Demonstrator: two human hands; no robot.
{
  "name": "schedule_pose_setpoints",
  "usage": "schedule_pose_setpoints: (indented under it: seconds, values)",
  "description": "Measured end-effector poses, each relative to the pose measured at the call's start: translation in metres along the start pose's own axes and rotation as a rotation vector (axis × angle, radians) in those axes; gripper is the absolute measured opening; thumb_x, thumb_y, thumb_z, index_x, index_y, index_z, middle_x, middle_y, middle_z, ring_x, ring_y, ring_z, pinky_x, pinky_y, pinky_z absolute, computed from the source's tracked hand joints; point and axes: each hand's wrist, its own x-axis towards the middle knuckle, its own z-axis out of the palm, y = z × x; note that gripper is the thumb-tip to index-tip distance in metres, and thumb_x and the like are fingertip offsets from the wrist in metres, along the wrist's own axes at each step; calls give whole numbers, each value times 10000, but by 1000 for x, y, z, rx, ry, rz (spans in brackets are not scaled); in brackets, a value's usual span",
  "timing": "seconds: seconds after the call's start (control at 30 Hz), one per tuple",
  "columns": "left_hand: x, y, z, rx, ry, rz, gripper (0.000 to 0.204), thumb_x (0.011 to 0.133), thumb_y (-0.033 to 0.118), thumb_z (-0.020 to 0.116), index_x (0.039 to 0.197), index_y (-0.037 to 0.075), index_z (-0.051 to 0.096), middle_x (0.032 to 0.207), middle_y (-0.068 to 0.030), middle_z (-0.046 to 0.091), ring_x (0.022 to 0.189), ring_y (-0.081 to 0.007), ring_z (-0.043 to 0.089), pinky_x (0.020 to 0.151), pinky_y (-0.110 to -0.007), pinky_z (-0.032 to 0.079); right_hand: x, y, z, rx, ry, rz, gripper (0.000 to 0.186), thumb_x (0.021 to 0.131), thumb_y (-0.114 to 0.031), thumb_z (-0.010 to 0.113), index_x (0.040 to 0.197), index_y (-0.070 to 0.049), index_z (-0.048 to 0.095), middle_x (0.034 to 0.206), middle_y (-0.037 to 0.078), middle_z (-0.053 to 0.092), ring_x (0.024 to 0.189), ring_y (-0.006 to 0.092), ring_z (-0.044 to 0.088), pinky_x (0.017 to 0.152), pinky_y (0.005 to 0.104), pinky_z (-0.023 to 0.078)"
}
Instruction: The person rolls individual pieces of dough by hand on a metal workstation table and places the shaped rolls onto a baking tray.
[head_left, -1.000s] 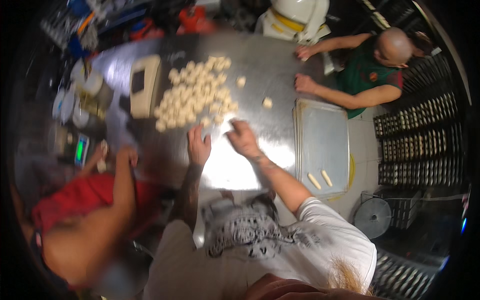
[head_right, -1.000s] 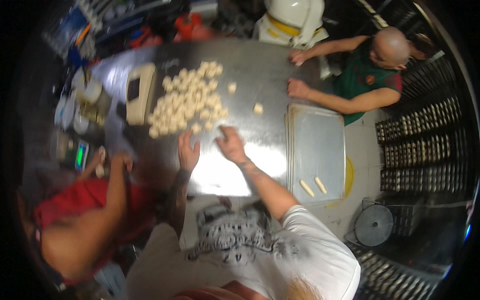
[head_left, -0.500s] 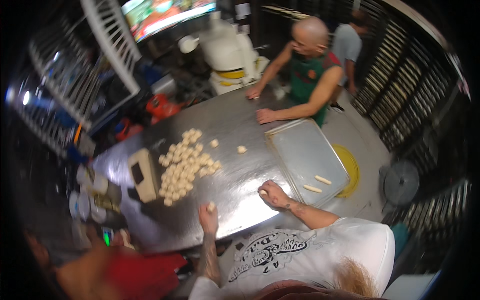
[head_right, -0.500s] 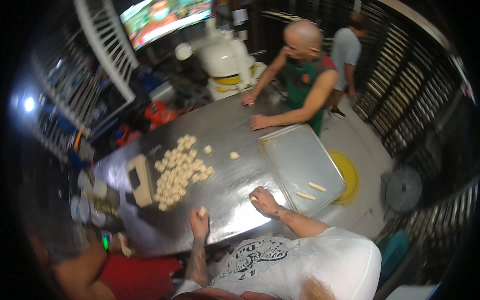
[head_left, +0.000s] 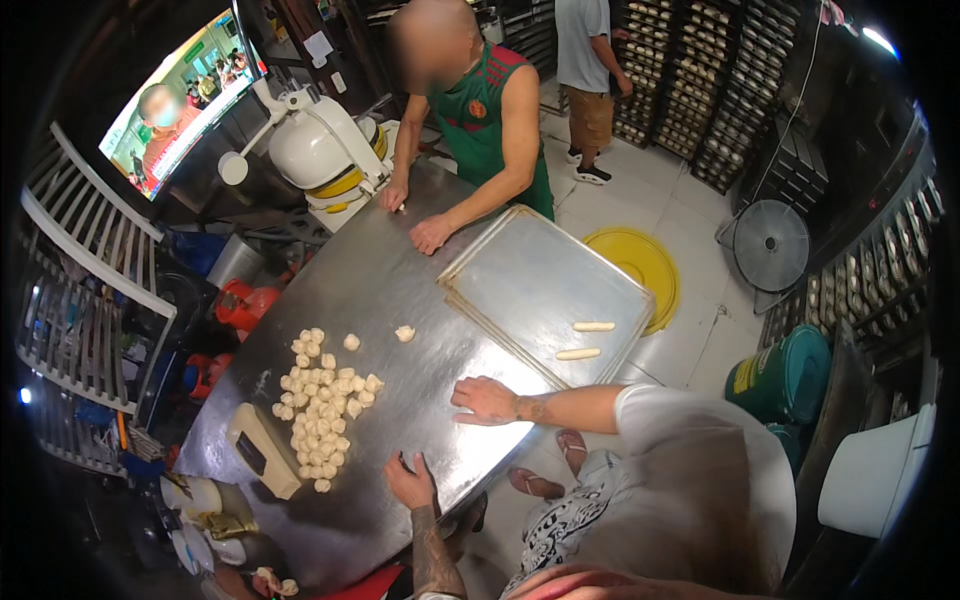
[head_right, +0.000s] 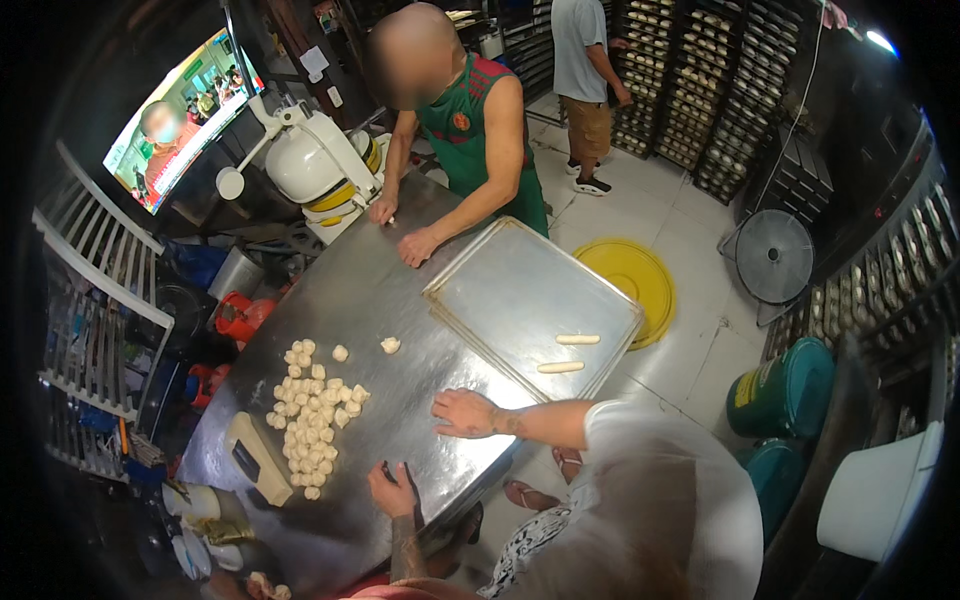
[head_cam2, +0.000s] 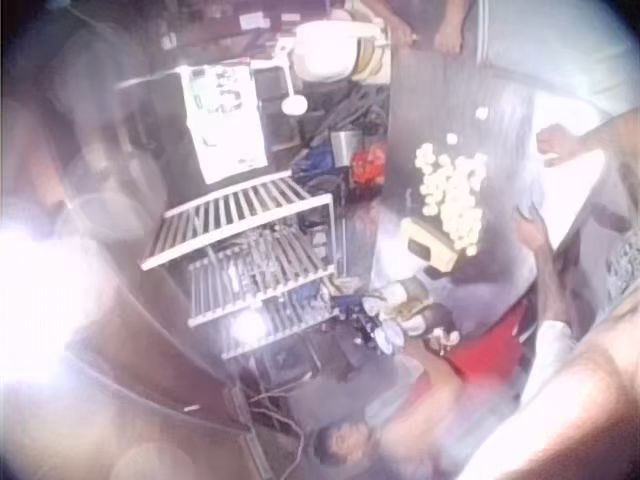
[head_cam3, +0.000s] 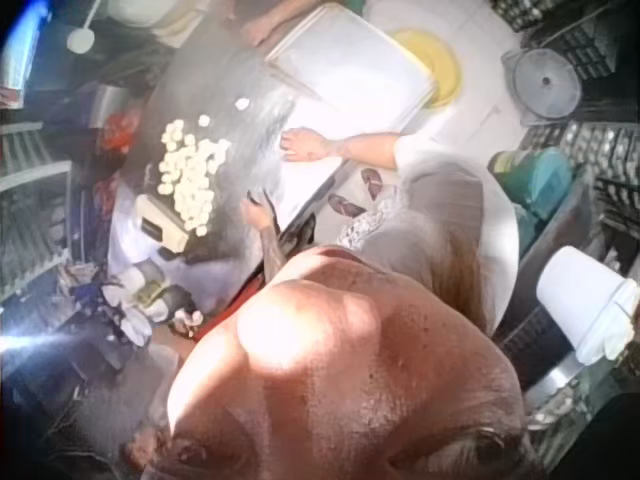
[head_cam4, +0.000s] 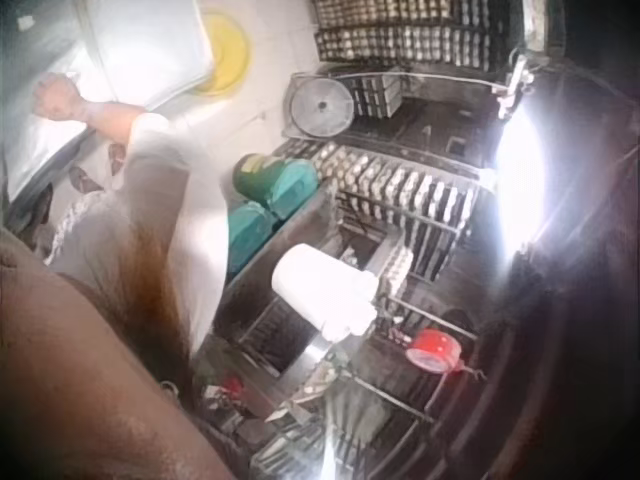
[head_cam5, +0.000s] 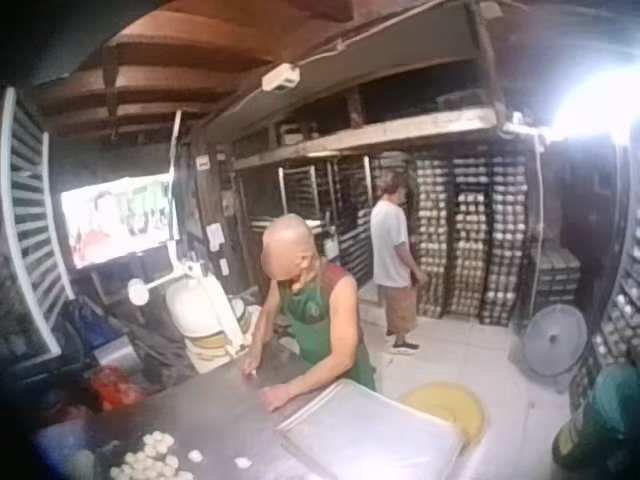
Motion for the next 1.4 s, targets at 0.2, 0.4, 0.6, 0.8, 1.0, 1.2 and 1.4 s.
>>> schedule_pose_setpoints:
  seconds: [0.2,0.4,0.6,0.8,1.0,1.2,1.4]
  values:
    - [0,3,27,256,17,106,334,984,375,718,943,45,688,968,-171,675,917,-422,657,786,-584,473,6,22,39,-132,24,-18,389,1064,-448,569,950,-97,694,1033,87,673,1004,282,634,887,439,520]
    - [-4,0,22,320,97,292,364,996,399,717,864,66,652,932,-154,620,855,-399,623,752,-523,478,9,6,31,-198,83,27,400,1043,-470,596,1008,-84,695,1050,107,658,1011,296,636,896,436,515]
    - [10,13,14,260,-130,49,412,998,439,708,887,45,664,947,-155,619,860,-393,622,806,-515,474,12,5,26,-84,-157,205,355,1032,-431,643,964,-85,684,952,102,662,956,303,661,842,429,531]
    - [9,0,26,294,-10,154,443,1021,456,676,900,30,658,958,-161,623,857,-395,617,830,-522,468,15,12,41,-126,76,86,367,1057,-454,607,979,-111,710,975,86,675,969,282,657,878,421,507]
    - [43,16,31,277,40,98,430,1028,435,666,873,35,634,929,-166,612,838,-406,613,793,-532,462,39,16,35,-141,114,153,367,1038,-455,620,960,-107,710,972,92,660,925,282,636,849,437,496]
    - [38,14,28,298,-34,20,421,1032,412,661,854,31,643,905,-171,616,843,-405,616,796,-540,462,42,14,30,-136,-38,194,381,1035,-453,638,930,-94,709,928,107,658,905,309,639,828,458,490]
    - [46,6,48,315,29,148,428,1029,432,666,846,47,700,907,-168,657,858,-375,645,803,-523,474,36,27,32,-122,81,182,460,1021,-478,622,834,-73,735,983,144,715,1020,346,667,873,510,503]
